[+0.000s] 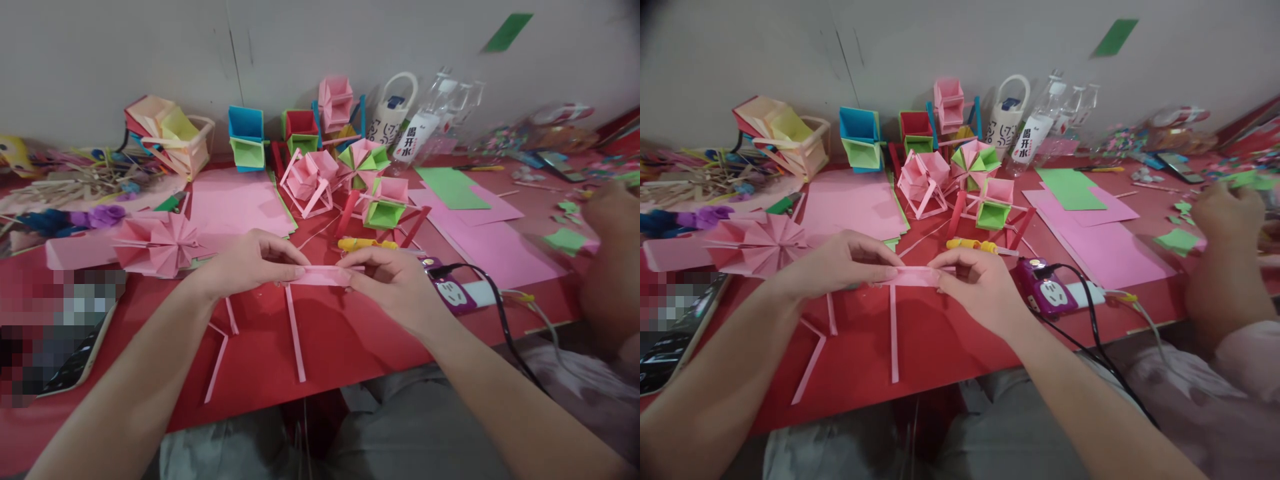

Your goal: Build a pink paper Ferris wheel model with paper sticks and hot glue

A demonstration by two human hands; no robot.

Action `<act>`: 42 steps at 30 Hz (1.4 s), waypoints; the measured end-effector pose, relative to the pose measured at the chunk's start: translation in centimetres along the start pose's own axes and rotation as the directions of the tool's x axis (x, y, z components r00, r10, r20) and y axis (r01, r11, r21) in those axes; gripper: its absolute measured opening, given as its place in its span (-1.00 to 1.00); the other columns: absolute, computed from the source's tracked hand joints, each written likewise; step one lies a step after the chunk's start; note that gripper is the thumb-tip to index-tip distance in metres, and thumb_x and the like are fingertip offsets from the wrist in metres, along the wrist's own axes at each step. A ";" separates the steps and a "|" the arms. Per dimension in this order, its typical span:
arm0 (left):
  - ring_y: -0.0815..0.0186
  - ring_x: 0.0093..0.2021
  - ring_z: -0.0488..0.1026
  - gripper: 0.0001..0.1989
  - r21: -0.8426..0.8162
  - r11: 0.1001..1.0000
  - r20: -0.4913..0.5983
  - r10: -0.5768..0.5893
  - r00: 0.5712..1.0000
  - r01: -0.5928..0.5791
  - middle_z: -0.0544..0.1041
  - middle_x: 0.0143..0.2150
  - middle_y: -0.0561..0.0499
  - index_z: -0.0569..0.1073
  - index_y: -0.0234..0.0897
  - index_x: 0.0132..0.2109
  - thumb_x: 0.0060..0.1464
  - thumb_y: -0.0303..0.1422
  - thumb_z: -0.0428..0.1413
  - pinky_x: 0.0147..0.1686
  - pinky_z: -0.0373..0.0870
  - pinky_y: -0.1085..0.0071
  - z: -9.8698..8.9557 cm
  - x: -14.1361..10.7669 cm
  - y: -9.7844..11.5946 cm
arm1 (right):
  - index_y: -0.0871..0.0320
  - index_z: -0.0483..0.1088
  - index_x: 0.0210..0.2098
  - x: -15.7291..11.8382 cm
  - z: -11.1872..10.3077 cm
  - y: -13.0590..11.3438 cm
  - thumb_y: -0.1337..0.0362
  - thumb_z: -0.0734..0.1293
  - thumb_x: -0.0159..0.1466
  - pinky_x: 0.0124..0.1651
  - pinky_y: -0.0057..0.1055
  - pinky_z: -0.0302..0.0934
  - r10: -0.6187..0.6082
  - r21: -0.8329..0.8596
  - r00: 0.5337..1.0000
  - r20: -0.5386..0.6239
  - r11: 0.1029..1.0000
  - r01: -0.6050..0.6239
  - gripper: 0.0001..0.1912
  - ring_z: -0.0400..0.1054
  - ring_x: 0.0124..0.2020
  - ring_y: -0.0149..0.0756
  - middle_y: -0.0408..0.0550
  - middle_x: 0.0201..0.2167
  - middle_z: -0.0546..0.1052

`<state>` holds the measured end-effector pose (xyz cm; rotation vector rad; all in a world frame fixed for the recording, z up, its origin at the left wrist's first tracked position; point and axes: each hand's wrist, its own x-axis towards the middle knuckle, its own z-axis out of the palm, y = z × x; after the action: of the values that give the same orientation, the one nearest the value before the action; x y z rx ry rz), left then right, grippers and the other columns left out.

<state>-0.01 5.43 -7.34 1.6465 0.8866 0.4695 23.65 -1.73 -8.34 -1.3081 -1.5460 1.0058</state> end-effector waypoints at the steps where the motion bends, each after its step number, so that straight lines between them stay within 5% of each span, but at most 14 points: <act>1: 0.45 -0.47 0.40 -0.89 0.001 1.000 -0.006 0.004 1.000 -0.004 0.58 -0.46 0.07 0.67 -0.26 -0.27 0.01 -0.36 0.31 -0.46 0.32 0.55 0.0 0.0 0.0 | 0.08 0.60 -0.32 0.0 0.0 0.0 0.30 0.48 0.19 -0.27 -0.39 0.42 0.003 0.009 1.000 0.000 1.000 -0.003 -0.95 0.50 -0.37 -0.33 -0.12 -0.37 0.63; 19: 0.45 -0.52 0.39 -0.89 0.015 1.000 -0.074 0.022 0.997 -0.021 0.55 -0.51 0.09 0.67 -0.23 -0.24 0.04 -0.36 0.30 -0.51 0.31 0.54 0.2 -0.2 0.1 | 0.10 0.57 -0.30 0.1 0.2 0.3 0.21 0.54 0.15 -0.29 -0.39 0.44 0.034 0.096 0.999 -0.033 0.995 -0.031 -0.84 0.49 -0.42 -0.37 -0.13 -0.39 0.60; 27: 0.42 -0.41 0.46 -0.86 0.025 0.997 -0.113 0.069 0.991 -0.067 0.62 -0.37 0.03 0.66 -0.25 -0.24 0.00 -0.34 0.34 -0.47 0.35 0.56 0.2 0.1 -0.2 | 0.15 0.55 -0.27 0.1 0.5 0.6 0.18 0.51 0.18 -0.36 -0.38 0.44 0.134 0.243 0.991 0.001 0.961 -0.130 -0.80 0.47 -0.49 -0.39 -0.13 -0.41 0.58; 42: 0.44 -0.46 0.50 -0.85 -0.107 0.993 0.052 -0.045 0.998 0.051 0.63 -0.41 0.05 0.66 -0.26 -0.16 0.07 -0.41 0.30 -0.43 0.43 0.55 0.2 0.1 -0.5 | 0.15 0.55 -0.30 0.2 0.4 0.3 0.26 0.50 0.17 -0.35 -0.44 0.42 0.062 0.116 0.998 -0.022 0.991 -0.059 -0.87 0.47 -0.47 -0.41 -0.15 -0.45 0.56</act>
<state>0.07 5.36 -7.88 1.5286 0.8475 0.4342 23.34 -1.54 -8.72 -1.2882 -1.4152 1.0958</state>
